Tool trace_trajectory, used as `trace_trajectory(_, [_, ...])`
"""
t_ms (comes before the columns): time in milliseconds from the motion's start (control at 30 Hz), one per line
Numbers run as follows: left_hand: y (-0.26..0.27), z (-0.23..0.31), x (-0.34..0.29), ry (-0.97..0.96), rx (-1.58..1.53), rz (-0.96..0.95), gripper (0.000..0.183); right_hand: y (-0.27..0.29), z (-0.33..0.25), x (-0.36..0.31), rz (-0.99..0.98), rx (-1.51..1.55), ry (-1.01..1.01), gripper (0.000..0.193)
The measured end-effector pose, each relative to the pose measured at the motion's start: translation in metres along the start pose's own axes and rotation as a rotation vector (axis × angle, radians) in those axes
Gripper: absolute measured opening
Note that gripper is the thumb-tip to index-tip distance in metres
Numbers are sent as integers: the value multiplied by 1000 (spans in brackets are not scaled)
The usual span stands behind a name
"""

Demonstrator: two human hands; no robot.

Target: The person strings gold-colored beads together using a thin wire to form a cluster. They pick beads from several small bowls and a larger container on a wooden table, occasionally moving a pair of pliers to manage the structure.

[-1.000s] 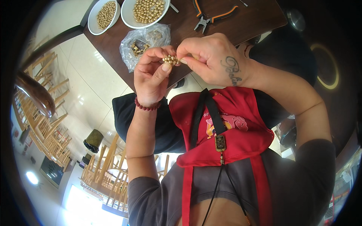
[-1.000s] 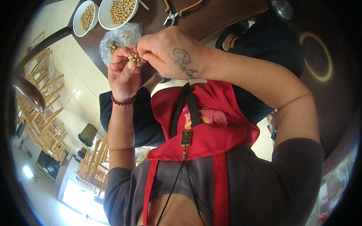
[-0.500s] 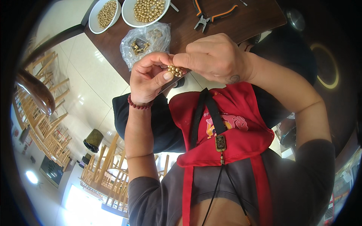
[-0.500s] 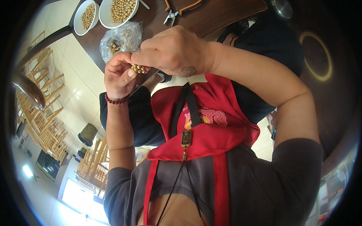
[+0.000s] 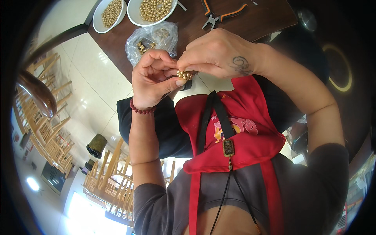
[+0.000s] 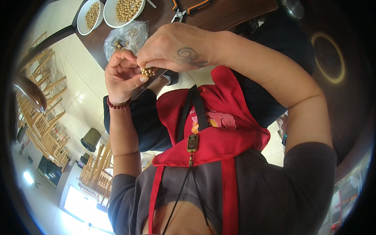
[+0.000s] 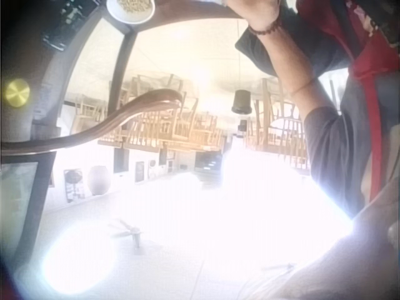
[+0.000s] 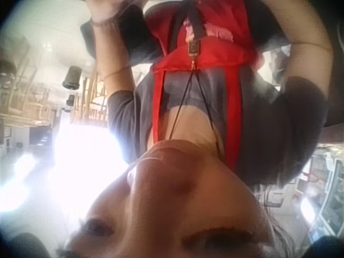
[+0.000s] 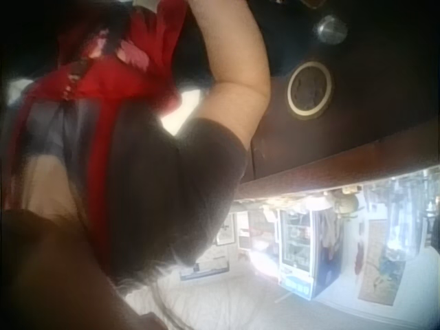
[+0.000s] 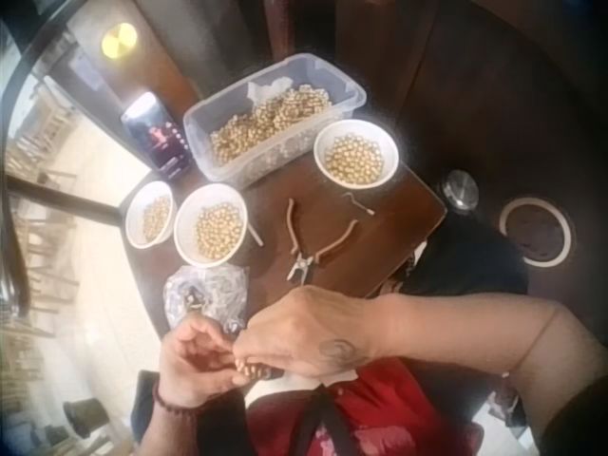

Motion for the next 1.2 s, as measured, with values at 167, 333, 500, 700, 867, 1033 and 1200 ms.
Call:
trace_trajectory(167, [-5, 1, 1, 10, 22, 19, 45, 0, 3, -2, -85, -1, -40, 11])
trace_trajectory(333, [-8, 3, -2, -30, 119, 89, 45, 2, 6, -2, -105, 147, -292, 8])
trace_trajectory(500, [-9, 5, -3, -99, 287, 152, 35, 4, 7, -7, -69, 202, -521, 11])
trace_trajectory(700, [-16, 16, -4, -285, 674, 173, 24, 0, 14, -15, -10, 335, -798, 18])
trace_trajectory(867, [-20, 20, -3, -415, 793, 214, 25, -9, 18, -25, 164, 417, -837, 21])
trace_trajectory(1033, [-21, 22, -3, -462, 815, 221, 25, -7, 8, -24, 210, 362, -848, 21])
trace_trajectory(1200, [-24, 18, -3, -510, 864, 219, 26, -17, 16, -35, 313, 542, -947, 19])
Point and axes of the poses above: each hand's wrist, its own x-axis towards the middle knuckle, its own y-axis out of the back of the hand, z = x × y, the point moved 5 cm from there along x, towards the middle knuckle, and after that the axes turned 14 degrees about y, right-handed, at the moved point
